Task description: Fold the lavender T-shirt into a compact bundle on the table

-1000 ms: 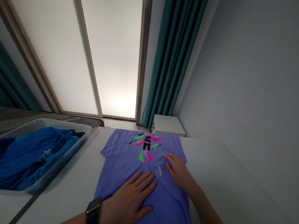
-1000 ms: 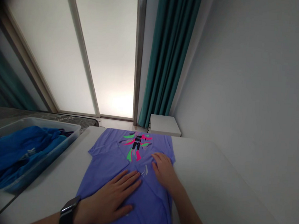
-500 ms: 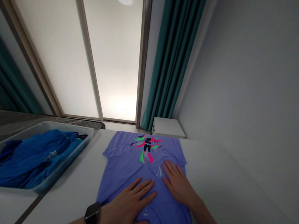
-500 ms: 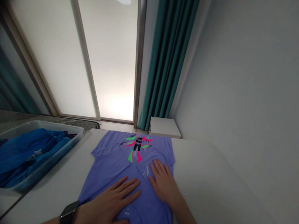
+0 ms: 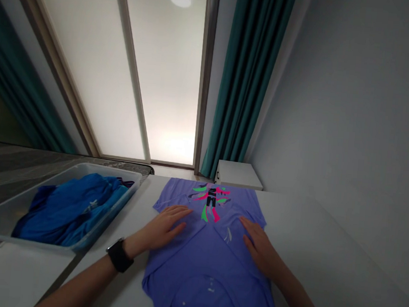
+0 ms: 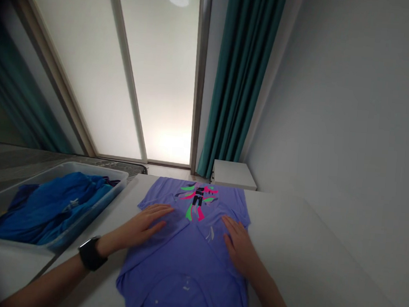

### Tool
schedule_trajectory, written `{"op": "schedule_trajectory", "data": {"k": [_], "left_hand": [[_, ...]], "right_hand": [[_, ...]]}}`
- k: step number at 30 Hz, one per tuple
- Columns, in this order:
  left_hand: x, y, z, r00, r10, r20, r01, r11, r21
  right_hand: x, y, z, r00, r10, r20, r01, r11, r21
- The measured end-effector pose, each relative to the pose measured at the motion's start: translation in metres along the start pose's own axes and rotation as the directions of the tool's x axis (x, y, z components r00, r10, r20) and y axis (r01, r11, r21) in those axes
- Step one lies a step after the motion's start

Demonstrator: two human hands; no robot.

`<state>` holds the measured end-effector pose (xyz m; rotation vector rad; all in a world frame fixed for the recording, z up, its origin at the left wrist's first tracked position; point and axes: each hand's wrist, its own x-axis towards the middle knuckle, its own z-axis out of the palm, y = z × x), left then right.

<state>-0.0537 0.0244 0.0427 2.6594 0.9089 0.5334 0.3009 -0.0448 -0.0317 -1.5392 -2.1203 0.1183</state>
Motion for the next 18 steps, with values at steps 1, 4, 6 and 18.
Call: {"op": "schedule_trajectory", "data": {"k": [1, 4, 6, 18], "left_hand": [[0.001, -0.003, 0.002, 1.000, 0.001, -0.015, -0.001, 1.000, 0.008], [0.009, 0.005, 0.011, 0.998, 0.056, 0.006, -0.056, 0.998, 0.024], [0.020, 0.017, 0.018, 0.992, 0.116, 0.048, -0.118, 0.992, 0.038], [0.106, 0.080, 0.092, 0.947, 0.259, 0.190, -0.276, 0.959, 0.068]], "right_hand": [[-0.002, 0.000, -0.003, 0.999, 0.018, -0.029, -0.018, 1.000, 0.010], [-0.014, -0.001, -0.011, 0.989, 0.099, -0.110, -0.095, 0.995, 0.035], [-0.026, -0.004, -0.015, 0.978, 0.145, -0.152, -0.140, 0.989, 0.042], [-0.105, -0.052, -0.010, 0.932, 0.292, -0.216, -0.325, 0.935, -0.138]]}}
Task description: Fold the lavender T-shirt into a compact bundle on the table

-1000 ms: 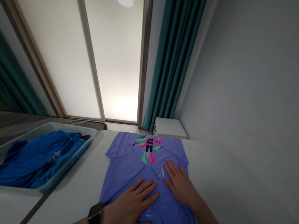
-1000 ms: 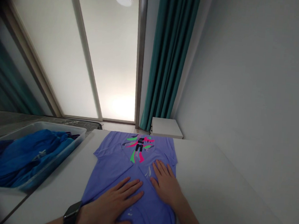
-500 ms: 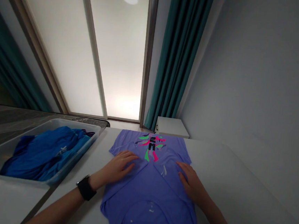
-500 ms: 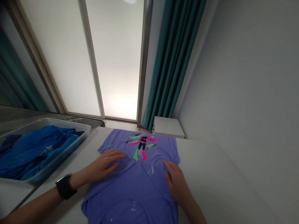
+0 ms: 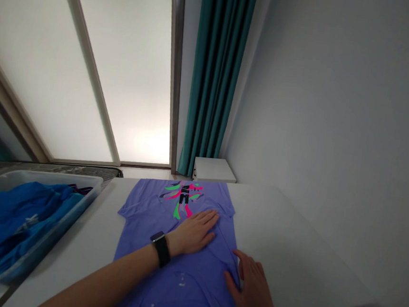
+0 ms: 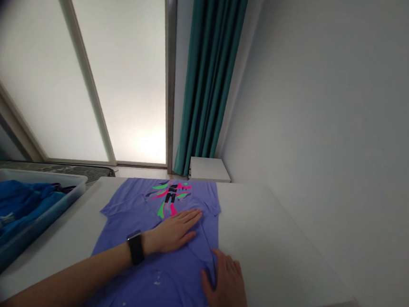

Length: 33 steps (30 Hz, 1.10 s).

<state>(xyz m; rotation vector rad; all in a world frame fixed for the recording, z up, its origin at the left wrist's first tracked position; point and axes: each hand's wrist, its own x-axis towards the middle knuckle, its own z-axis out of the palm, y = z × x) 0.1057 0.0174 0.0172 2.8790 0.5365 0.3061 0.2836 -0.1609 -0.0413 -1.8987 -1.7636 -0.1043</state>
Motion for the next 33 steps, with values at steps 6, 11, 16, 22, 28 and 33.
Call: {"op": "schedule_trajectory", "data": {"k": [6, 11, 16, 22, 28, 33], "left_hand": [[0.015, 0.003, 0.027, 0.988, -0.154, -0.019, 0.155, 0.987, 0.053], [0.008, -0.007, 0.034, 0.990, -0.138, 0.003, 0.138, 0.987, 0.078], [0.005, -0.013, 0.037, 0.995, -0.099, 0.020, 0.096, 0.990, 0.102], [0.006, -0.013, 0.035, 0.995, -0.095, 0.019, 0.092, 0.988, 0.124], [0.002, -0.013, 0.038, 0.997, -0.069, -0.027, 0.071, 0.992, 0.103], [0.000, -0.013, 0.038, 0.996, -0.052, -0.068, 0.058, 0.994, 0.094]], "right_hand": [[-0.018, -0.003, 0.006, 0.999, 0.015, 0.044, -0.012, 0.998, -0.067], [-0.018, -0.007, -0.002, 0.991, -0.107, 0.079, 0.113, 0.991, -0.069], [-0.018, -0.009, -0.014, 0.964, -0.158, 0.214, 0.167, 0.986, -0.025], [0.000, -0.006, -0.034, 0.943, -0.062, 0.326, -0.013, 0.975, 0.223], [0.072, 0.036, -0.018, 0.975, 0.067, 0.213, -0.131, 0.945, 0.299], [0.134, 0.058, 0.008, 0.977, 0.079, 0.197, -0.127, 0.963, 0.240]]}}
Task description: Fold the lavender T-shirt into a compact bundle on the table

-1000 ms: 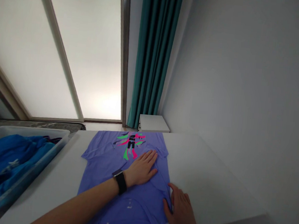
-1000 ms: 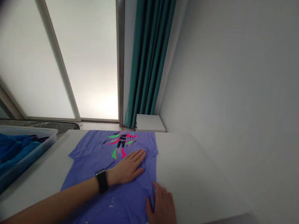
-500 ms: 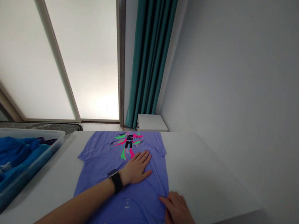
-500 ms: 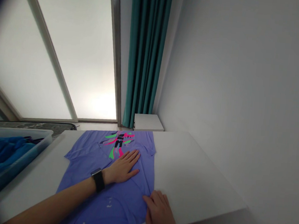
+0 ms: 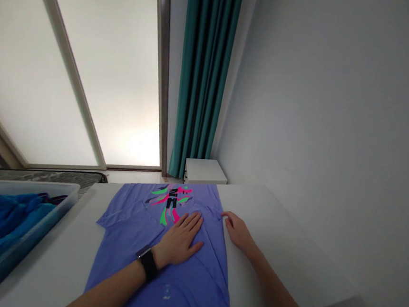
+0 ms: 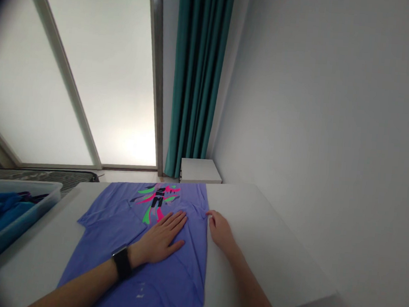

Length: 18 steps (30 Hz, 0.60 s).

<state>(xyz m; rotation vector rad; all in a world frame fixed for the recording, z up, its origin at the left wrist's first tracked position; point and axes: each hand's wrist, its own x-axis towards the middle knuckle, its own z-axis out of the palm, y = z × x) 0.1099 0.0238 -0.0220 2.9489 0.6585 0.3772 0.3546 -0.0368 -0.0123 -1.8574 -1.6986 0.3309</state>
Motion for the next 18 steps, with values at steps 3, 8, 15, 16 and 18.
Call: {"op": "schedule_trajectory", "data": {"k": [3, 8, 15, 16, 18], "left_hand": [[0.000, 0.000, -0.001, 1.000, 0.000, 0.012, 0.000, 1.000, 0.000], [-0.001, -0.001, -0.001, 1.000, 0.006, 0.000, -0.006, 1.000, -0.014], [0.000, 0.001, -0.003, 1.000, 0.003, 0.019, -0.003, 1.000, -0.020], [0.000, 0.001, -0.003, 1.000, 0.001, 0.022, 0.000, 1.000, -0.021], [0.000, 0.002, -0.003, 0.999, -0.003, 0.033, 0.003, 1.000, -0.022]], "right_hand": [[0.021, 0.002, 0.008, 0.999, 0.031, 0.006, -0.031, 0.999, -0.030], [0.037, 0.007, 0.011, 0.996, 0.069, 0.060, -0.064, 0.995, -0.081], [0.056, 0.015, 0.004, 0.990, 0.091, 0.106, -0.069, 0.979, -0.190], [0.057, 0.015, 0.004, 0.991, 0.087, 0.104, -0.064, 0.977, -0.205], [0.055, 0.013, 0.007, 0.993, 0.080, 0.090, -0.058, 0.972, -0.228]]}}
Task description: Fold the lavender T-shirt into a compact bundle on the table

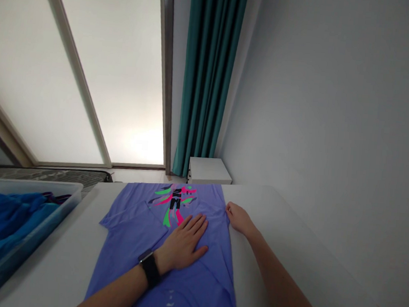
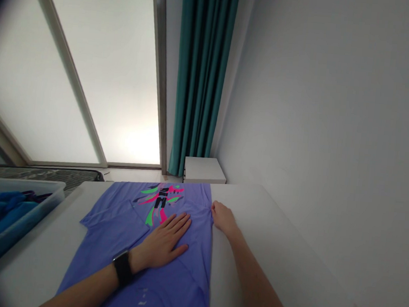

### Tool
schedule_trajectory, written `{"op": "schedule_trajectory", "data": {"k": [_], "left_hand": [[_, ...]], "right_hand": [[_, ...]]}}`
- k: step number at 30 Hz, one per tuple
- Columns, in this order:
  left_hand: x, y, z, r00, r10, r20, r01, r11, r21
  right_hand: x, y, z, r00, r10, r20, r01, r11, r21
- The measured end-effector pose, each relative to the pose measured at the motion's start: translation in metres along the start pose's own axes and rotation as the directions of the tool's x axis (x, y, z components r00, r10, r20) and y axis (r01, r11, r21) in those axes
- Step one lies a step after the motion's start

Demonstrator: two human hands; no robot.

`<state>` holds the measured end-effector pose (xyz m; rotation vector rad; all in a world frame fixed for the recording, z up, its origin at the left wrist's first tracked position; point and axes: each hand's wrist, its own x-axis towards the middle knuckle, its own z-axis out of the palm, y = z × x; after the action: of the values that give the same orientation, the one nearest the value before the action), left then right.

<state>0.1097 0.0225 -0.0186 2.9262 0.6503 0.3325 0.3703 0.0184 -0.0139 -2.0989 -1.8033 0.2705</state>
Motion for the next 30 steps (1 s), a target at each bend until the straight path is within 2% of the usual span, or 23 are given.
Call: {"op": "schedule_trajectory", "data": {"k": [7, 13, 15, 18, 21, 24, 27, 30], "left_hand": [[0.000, 0.000, -0.001, 1.000, 0.004, 0.013, -0.004, 1.000, 0.020], [-0.001, 0.002, -0.002, 0.999, 0.025, -0.033, -0.024, 0.999, 0.042], [-0.001, 0.003, -0.009, 0.996, 0.062, -0.058, -0.060, 0.998, 0.037], [0.001, 0.001, -0.030, 0.993, 0.085, -0.082, -0.085, 0.996, 0.005], [0.004, -0.014, -0.054, 0.997, -0.011, -0.073, 0.011, 1.000, 0.005], [0.010, -0.043, -0.071, 0.990, -0.135, 0.032, 0.136, 0.991, -0.017], [0.018, -0.074, -0.075, 0.964, -0.212, 0.160, 0.222, 0.974, -0.047], [0.027, -0.091, -0.073, 0.943, -0.249, 0.222, 0.261, 0.965, -0.023]], "right_hand": [[-0.028, -0.011, 0.000, 0.990, -0.005, -0.139, 0.007, 1.000, 0.012], [-0.083, -0.024, 0.003, 0.989, -0.060, -0.135, 0.070, 0.995, 0.072], [-0.106, -0.027, 0.007, 0.986, -0.092, -0.138, 0.106, 0.990, 0.094], [-0.137, -0.031, 0.011, 0.977, -0.129, -0.170, 0.151, 0.981, 0.125], [-0.161, -0.035, 0.011, 0.972, -0.149, -0.179, 0.175, 0.975, 0.136], [-0.178, -0.042, 0.011, 0.973, -0.174, -0.153, 0.190, 0.976, 0.102], [-0.189, -0.048, 0.012, 0.966, -0.213, -0.148, 0.223, 0.974, 0.050], [-0.194, -0.050, 0.015, 0.951, -0.262, -0.163, 0.265, 0.964, -0.003]]}}
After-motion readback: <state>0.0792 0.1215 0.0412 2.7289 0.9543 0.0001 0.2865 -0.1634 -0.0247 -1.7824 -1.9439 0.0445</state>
